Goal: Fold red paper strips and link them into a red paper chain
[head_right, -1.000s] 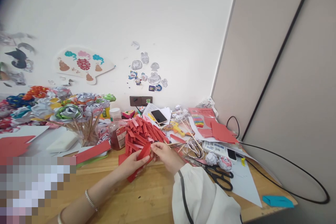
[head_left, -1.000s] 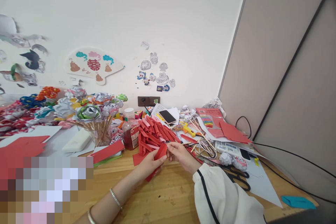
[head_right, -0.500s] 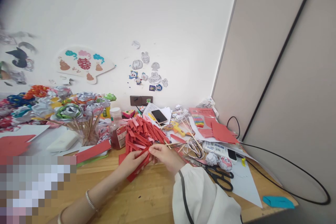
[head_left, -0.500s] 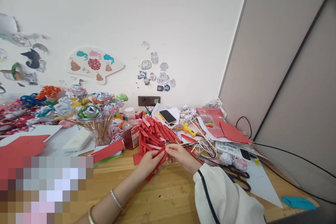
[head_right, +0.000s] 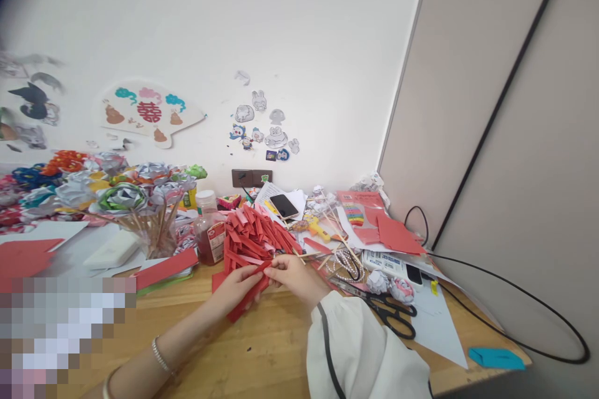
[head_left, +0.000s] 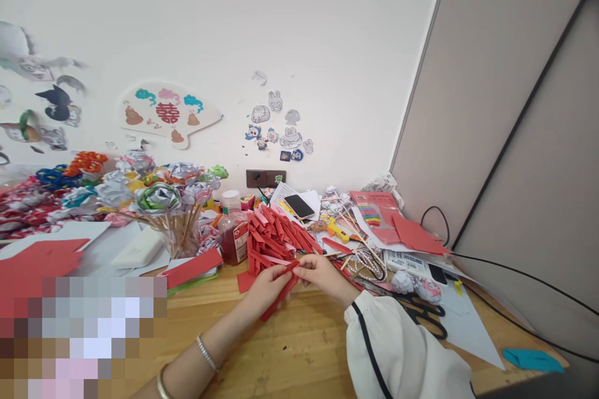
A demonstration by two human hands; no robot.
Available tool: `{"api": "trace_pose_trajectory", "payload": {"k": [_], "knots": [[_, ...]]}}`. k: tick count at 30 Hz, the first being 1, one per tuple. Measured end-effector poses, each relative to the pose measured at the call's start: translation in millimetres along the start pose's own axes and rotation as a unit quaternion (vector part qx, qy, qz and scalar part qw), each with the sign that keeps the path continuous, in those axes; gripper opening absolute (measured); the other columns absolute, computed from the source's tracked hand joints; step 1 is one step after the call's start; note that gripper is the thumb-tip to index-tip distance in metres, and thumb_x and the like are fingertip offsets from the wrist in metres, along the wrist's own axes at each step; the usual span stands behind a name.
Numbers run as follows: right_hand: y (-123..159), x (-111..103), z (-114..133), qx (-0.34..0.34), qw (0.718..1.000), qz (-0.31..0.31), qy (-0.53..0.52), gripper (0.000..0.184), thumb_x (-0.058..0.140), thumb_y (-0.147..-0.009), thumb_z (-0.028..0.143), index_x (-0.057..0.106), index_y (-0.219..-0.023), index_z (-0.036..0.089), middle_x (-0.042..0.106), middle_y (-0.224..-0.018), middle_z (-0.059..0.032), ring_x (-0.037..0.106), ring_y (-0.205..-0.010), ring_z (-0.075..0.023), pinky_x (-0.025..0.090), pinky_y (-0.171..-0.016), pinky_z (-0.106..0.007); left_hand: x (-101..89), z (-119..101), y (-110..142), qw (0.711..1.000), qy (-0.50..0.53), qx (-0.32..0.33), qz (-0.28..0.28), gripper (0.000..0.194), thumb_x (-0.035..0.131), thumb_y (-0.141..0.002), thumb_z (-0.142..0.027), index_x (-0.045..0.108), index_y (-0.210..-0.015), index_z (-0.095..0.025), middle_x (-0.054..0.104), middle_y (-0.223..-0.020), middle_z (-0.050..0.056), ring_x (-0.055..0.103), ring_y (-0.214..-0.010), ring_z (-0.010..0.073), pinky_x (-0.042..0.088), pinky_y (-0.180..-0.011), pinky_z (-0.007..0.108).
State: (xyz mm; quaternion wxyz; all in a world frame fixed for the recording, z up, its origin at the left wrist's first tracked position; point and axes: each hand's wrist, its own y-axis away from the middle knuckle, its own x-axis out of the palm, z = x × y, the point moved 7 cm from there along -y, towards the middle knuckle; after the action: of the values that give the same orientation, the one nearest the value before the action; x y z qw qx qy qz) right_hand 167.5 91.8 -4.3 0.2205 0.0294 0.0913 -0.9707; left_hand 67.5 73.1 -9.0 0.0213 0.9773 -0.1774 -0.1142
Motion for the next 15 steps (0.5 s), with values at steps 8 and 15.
{"api": "trace_pose_trajectory", "payload": {"k": [8, 15], "knots": [[-2, -9, -10, 0.0, 0.996, -0.031, 0.086, 0.027, 0.06, -0.064, 0.042, 0.057, -0.062, 0.015, 0.054, -0.053, 0.0016, 0.049, -0.052, -0.011, 0.035, -0.052, -0.022, -1.8, -7, 6, 0.999, -0.035, 0.015, -0.031, 0.026, 0.043, -0.071, -0.041, 0.047, -0.077, -0.017, 0.052, -0.046, -0.004, 0.045, -0.034, 0.0093, 0.033, -0.036, 0.019], [0, -6, -6, 0.002, 0.995, -0.017, 0.103, 0.03, 0.057, -0.066, 0.043, 0.055, -0.058, 0.015, 0.054, -0.052, 0.0012, 0.049, -0.051, -0.0108, 0.035, -0.053, -0.022, -2.8, -9, 4, 0.992, -0.099, 0.074, -0.017, 0.029, 0.042, -0.073, -0.042, 0.053, -0.074, -0.015, 0.056, -0.052, 0.0, 0.049, -0.043, 0.013, 0.037, -0.042, 0.022]]}}
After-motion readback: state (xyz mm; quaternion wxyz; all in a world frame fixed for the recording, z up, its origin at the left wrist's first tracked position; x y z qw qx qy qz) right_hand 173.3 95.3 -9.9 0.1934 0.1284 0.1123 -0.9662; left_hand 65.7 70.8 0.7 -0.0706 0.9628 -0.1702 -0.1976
